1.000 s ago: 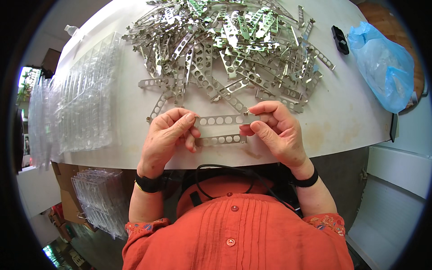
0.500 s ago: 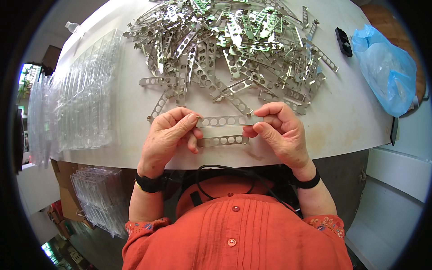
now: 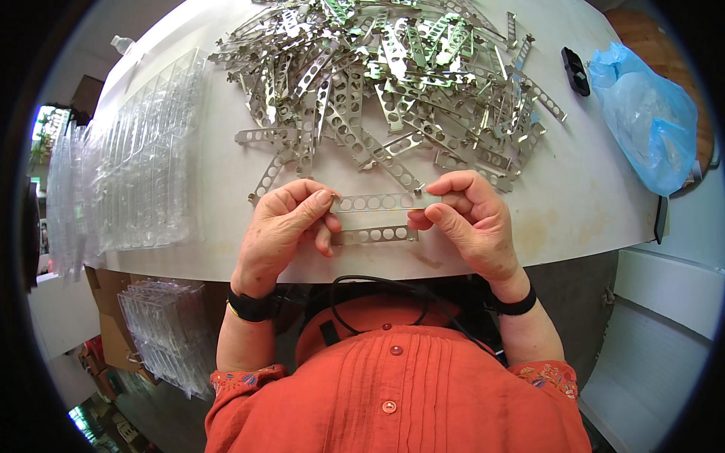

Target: Inspecting small metal brackets and placing them into a plastic bag at a packaging station.

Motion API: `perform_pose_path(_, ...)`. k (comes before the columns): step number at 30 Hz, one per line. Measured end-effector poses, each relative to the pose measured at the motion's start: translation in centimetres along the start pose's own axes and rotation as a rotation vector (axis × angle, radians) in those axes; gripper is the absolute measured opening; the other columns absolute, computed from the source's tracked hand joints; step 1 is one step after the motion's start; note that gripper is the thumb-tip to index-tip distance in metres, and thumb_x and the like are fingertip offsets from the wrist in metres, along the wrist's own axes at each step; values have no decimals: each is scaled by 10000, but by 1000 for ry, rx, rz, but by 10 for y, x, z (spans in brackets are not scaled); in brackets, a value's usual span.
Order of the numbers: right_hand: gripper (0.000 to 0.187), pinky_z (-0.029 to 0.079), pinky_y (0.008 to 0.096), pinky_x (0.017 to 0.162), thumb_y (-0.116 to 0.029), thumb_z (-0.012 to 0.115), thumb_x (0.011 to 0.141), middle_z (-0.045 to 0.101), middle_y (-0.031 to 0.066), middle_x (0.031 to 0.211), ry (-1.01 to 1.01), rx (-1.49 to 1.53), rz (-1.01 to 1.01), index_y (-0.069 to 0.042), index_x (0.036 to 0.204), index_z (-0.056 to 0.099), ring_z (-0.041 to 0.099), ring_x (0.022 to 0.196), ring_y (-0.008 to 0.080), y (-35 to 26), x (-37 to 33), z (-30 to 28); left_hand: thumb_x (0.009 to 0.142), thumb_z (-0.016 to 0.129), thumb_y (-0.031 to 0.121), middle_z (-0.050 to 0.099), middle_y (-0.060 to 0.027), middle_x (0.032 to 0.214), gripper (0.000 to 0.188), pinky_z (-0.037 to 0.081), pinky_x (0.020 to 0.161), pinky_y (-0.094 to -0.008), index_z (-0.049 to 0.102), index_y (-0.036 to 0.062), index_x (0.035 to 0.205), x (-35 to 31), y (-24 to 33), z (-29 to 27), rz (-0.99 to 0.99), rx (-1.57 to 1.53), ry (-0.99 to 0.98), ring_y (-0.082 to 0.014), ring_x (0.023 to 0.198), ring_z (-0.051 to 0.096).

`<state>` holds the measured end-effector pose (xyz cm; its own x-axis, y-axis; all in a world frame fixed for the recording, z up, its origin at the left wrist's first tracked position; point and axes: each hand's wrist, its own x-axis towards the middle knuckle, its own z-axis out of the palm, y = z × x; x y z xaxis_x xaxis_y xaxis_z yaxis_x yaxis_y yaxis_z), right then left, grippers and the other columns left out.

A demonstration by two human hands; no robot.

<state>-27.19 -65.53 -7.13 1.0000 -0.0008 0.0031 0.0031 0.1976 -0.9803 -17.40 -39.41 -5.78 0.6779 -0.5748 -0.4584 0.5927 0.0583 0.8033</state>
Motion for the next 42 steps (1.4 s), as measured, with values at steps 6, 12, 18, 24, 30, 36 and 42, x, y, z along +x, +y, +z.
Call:
perform_pose_path(6,207,559,280,824,-55,599,975,691,110,986,3,-12,-8,-1,1156,516,708,902,179,0,0,1,998,599,220,672,-86,815,220,527,572,-264,607,2,1031,0,-1,-1,13,0,-3,-121,576,617)
perform_pose_path(12,184,565,292,827,7,591,961,683,102,1020,17,7,-71,-15,1139,549,698,909,175,4,3,3,981,619,200,675,-81,852,210,533,599,-262,616,7,1062,-4,3,0,27,9,16,-115,616,629)
perform_pose_path(18,145,566,296,831,39,583,953,682,99,1018,33,3,-143,-8,1091,588,687,921,173,9,3,1,947,657,132,672,-72,885,194,544,682,-250,615,-4,1079,-15,3,5,114,28,23,-121,705,655)
perform_pose_path(24,196,559,314,836,-32,594,969,688,129,1056,46,60,-131,-3,1160,561,693,931,193,9,3,-4,918,652,-14,670,-50,920,196,547,781,-250,593,-37,1103,-34,-4,33,344,118,46,-119,873,672)
perform_pose_path(30,330,553,319,837,-124,594,986,683,151,1067,54,194,-98,11,1270,491,691,946,206,4,3,-2,871,651,-114,624,-113,1102,237,549,822,-251,591,-58,1093,-39,-19,51,811,448,198,-145,914,672)
perform_pose_path(36,289,546,305,839,-120,594,986,678,125,1036,-13,179,-50,4,1238,527,680,905,175,2,2,-8,876,617,-147,607,-159,1156,271,558,838,-269,569,-56,1126,-46,-8,50,961,456,386,-170,929,677)
perform_pose_path(42,247,546,276,819,-128,613,979,670,84,998,-73,124,-14,5,1182,570,661,883,135,-2,0,-7,883,605,-152,604,-176,1169,278,558,849,-281,551,-57,1138,-47,-10,53,972,442,347,-189,954,683)
